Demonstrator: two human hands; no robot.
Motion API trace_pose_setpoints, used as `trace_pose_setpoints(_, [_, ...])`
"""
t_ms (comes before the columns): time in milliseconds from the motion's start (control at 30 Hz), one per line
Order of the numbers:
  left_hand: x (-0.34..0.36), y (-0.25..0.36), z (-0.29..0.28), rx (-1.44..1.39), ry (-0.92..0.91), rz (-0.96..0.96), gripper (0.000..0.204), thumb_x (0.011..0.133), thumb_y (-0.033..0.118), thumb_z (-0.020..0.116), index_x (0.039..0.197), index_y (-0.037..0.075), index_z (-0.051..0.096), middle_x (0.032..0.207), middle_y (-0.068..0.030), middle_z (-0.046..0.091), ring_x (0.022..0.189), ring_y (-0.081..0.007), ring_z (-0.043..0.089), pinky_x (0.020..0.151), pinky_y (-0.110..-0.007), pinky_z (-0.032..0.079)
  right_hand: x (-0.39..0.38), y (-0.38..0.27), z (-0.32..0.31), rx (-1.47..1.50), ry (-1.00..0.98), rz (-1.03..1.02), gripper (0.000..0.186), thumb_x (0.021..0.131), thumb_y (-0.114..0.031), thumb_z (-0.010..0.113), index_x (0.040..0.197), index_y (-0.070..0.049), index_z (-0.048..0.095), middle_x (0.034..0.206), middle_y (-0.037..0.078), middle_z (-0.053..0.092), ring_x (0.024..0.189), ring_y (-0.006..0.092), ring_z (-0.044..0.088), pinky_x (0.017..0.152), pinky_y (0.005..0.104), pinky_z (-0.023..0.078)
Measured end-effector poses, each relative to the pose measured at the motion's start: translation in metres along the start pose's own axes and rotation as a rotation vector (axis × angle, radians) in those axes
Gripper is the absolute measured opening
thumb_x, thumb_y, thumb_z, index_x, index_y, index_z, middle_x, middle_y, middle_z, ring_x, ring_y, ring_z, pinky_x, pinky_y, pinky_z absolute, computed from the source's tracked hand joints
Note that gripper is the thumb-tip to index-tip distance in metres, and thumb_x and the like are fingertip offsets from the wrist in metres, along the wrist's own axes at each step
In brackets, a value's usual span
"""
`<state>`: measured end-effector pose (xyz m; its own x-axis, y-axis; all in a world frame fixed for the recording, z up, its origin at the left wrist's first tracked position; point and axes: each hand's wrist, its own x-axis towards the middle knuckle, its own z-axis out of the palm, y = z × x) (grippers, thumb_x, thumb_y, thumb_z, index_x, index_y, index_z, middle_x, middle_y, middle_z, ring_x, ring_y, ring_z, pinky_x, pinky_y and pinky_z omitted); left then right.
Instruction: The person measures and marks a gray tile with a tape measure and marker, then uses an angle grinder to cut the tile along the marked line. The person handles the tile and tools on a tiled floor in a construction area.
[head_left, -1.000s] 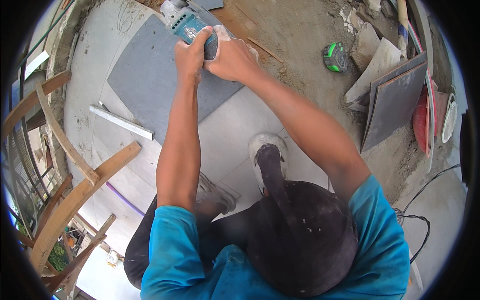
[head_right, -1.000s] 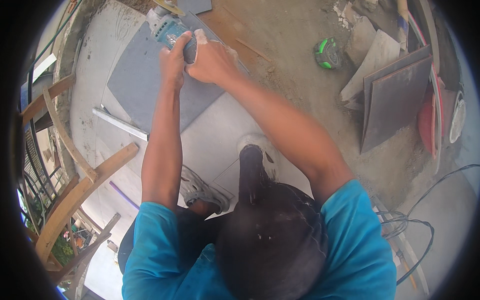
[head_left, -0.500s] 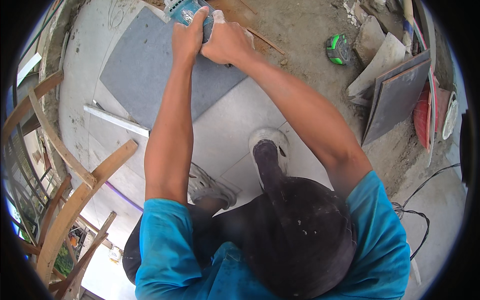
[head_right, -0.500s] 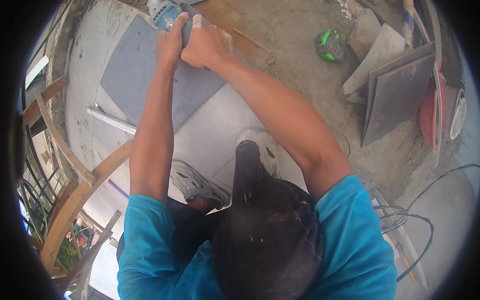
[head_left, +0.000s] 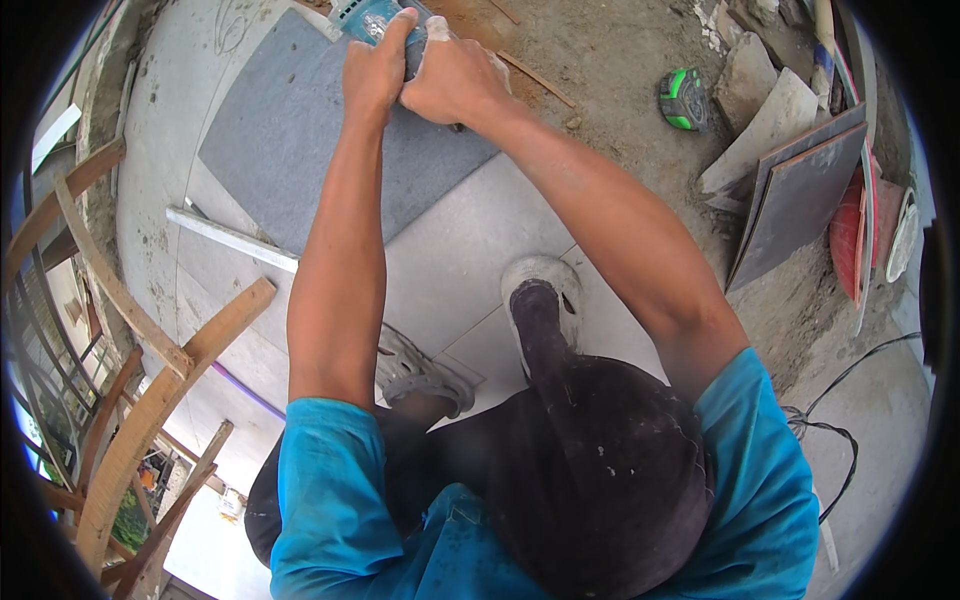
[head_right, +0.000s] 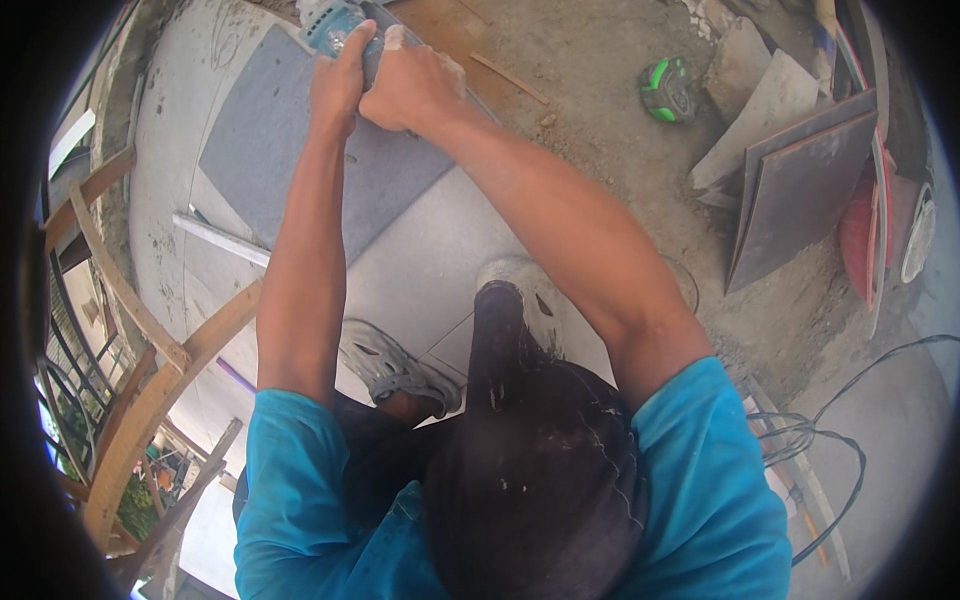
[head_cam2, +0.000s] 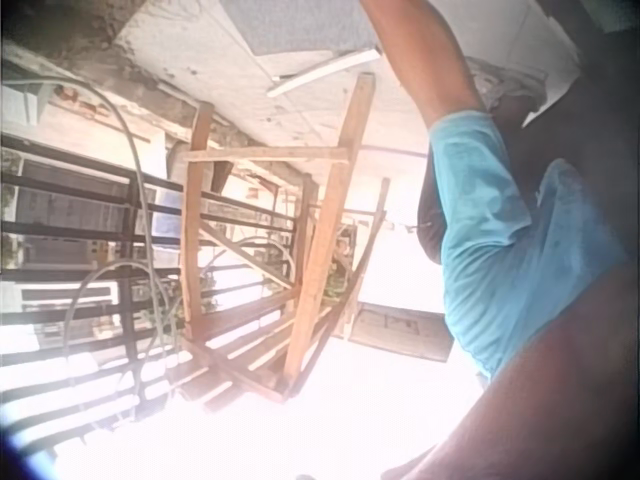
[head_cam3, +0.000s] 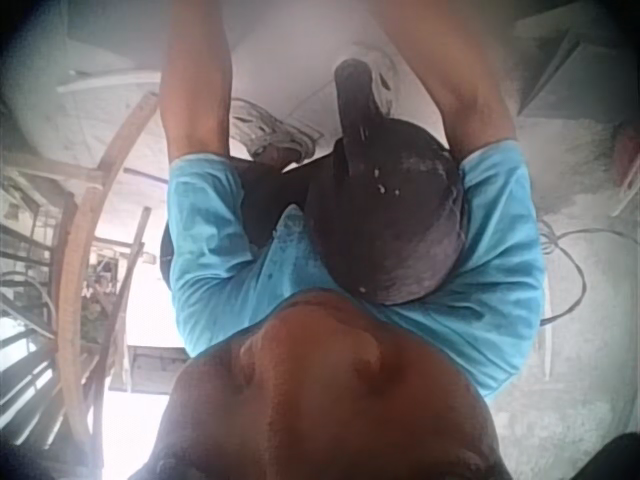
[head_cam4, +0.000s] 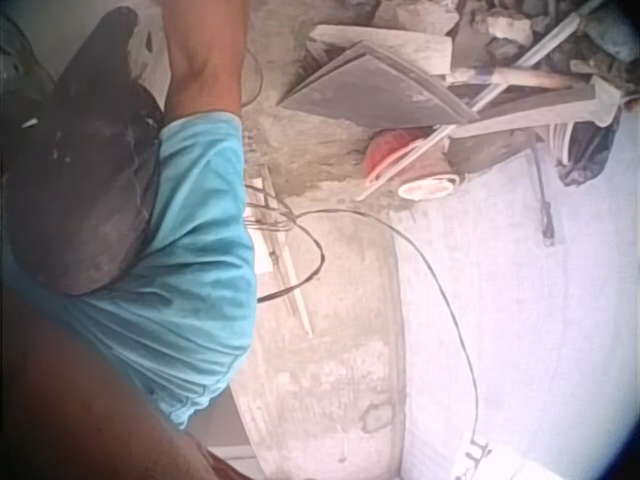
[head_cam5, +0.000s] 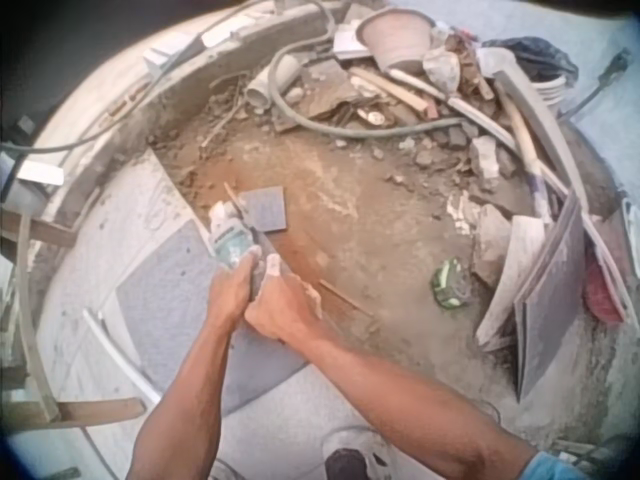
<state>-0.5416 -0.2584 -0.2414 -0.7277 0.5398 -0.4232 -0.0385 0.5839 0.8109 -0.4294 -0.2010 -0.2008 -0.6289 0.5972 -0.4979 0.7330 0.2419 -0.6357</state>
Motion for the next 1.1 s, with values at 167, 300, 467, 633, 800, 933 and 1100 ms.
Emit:
trace_pose_setpoints(167, [-0.0019,0.0008,0.0010,-0.017,0.010,0.017,0.059,0.082,0.051,0.071,0.090,-0.008,0.071,0.081,-0.0096,0.067,0.073,-0.0161,0.060,0.067,-0.033,0.047,0.0037,0.0034,0.0049,-0.023,0.024,-0.011,0.073,0.073,-0.016,0.066,0.137,0.011,0.042,0.104,0.026,0.071,0.101,0.0376,0.070,0.086,0.0471,0.055])
trace_pose_setpoints(300, [0.0003,0.0009,0.0008,-0.043,-0.015,-0.007,0.059,0.082,0.051,0.072,0.090,-0.008,0.071,0.081,-0.0091,0.067,0.073,-0.0157,0.060,0.066,-0.032,0.046,0.0056,0.0063,0.0087,-0.029,0.099,-0.059,0.074,0.072,-0.018,0.066,0.136,0.011,0.042,0.096,0.029,0.071,0.094,0.0420,0.071,0.083,0.0508,0.055])
trace_pose_setpoints(467, [0.0000,0.0013,0.0014,-0.072,-0.012,-0.009,0.058,0.082,0.050,0.072,0.091,-0.008,0.071,0.081,-0.0086,0.067,0.072,-0.0152,0.060,0.066,-0.032,0.047,0.0049,0.0059,0.0090,-0.003,0.074,-0.038,0.074,0.072,-0.018,0.066,0.136,0.010,0.043,0.096,0.028,0.071,0.094,0.0411,0.071,0.084,0.0513,0.054])
trace_pose_setpoints(633, [0.0046,-0.0013,0.0008,-0.079,-0.036,-0.016,0.059,0.082,0.049,0.072,0.093,-0.009,0.070,0.085,-0.0103,0.067,0.074,-0.0163,0.061,0.067,-0.032,0.048,0.0058,0.0075,0.0103,-0.021,0.098,-0.053,0.075,0.072,-0.017,0.065,0.137,0.010,0.042,0.096,0.028,0.071,0.094,0.0404,0.071,0.083,0.0504,0.055])
trace_pose_setpoints(800, [0.0031,0.0006,0.0018,-0.080,-0.027,-0.027,0.060,0.082,0.049,0.072,0.095,-0.010,0.070,0.088,-0.0117,0.068,0.077,-0.0166,0.063,0.069,-0.032,0.048,0.0051,0.0069,0.0099,-0.036,0.097,-0.048,0.074,0.072,-0.018,0.065,0.137,0.010,0.043,0.097,0.028,0.071,0.095,0.0403,0.071,0.084,0.0502,0.055])
trace_pose_setpoints(933, [0.0055,-0.0018,0.0012,-0.084,-0.038,-0.010,0.062,0.082,0.050,0.072,0.097,-0.011,0.070,0.090,-0.0127,0.069,0.079,-0.0175,0.063,0.071,-0.033,0.049,0.0038,0.0029,0.0055,-0.041,0.043,-0.003,0.071,0.074,-0.019,0.068,0.136,0.008,0.046,0.107,0.025,0.071,0.102,0.0373,0.070,0.088,0.0481,0.055])
trace_pose_setpoints(1100, [0.0028,-0.0003,0.0022,-0.029,-0.018,-0.014,0.067,0.081,0.053,0.071,0.099,-0.012,0.069,0.093,-0.0145,0.069,0.084,-0.0195,0.064,0.076,-0.034,0.049,0.0044,0.0052,0.0058,-0.050,0.052,-0.003,0.068,0.073,-0.019,0.068,0.133,0.008,0.048,0.107,0.025,0.071,0.103,0.0382,0.070,0.088,0.0485,0.055])
